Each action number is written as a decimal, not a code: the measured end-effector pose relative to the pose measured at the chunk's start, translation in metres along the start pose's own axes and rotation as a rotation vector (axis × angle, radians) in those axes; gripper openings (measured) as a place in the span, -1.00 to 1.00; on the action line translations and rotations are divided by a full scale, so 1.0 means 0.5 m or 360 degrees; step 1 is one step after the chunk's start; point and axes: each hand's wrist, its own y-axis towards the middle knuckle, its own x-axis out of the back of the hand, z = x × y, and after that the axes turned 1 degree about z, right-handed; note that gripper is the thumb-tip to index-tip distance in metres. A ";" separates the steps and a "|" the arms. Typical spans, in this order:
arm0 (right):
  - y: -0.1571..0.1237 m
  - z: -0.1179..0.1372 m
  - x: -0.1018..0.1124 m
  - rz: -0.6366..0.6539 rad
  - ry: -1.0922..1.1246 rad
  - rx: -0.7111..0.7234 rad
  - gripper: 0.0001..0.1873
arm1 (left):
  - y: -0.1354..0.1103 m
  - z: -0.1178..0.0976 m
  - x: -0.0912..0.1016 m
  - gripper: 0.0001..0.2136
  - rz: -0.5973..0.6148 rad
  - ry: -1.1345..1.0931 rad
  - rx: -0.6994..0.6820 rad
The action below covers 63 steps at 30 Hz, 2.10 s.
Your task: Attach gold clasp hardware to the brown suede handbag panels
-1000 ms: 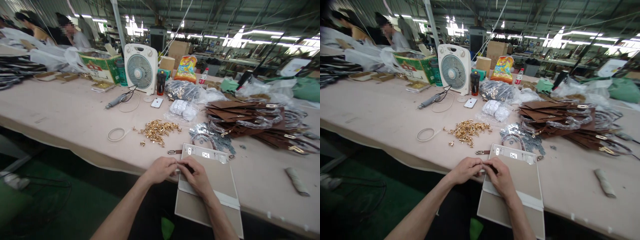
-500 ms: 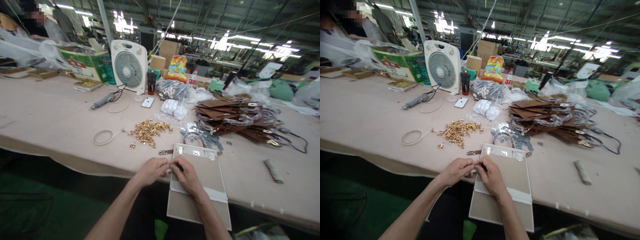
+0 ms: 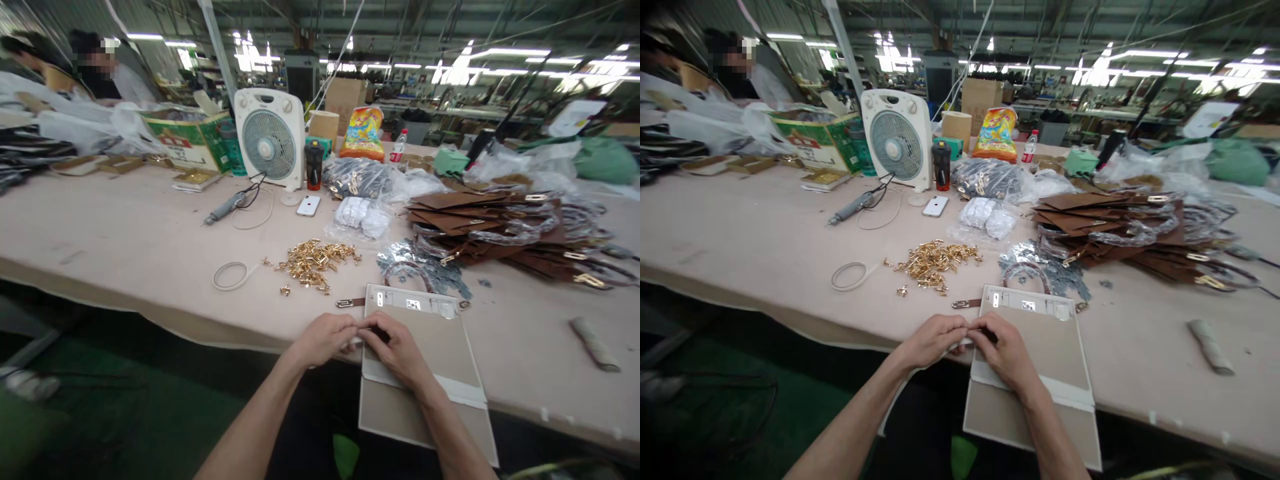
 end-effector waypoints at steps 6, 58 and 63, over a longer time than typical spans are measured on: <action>-0.001 0.003 -0.001 0.0025 -0.0009 -0.0029 -0.88 | 0.001 0.004 -0.006 -0.73 -0.0014 -0.0048 0.0055; 0.002 -0.128 0.187 -0.0476 -0.0431 -0.0321 -0.78 | 0.016 -0.005 -0.005 -0.65 -0.0108 -0.0064 0.0057; 0.004 -0.124 0.192 -0.0490 -0.0313 -0.0364 -0.70 | 0.016 -0.003 -0.005 -0.66 -0.0108 -0.0077 0.0041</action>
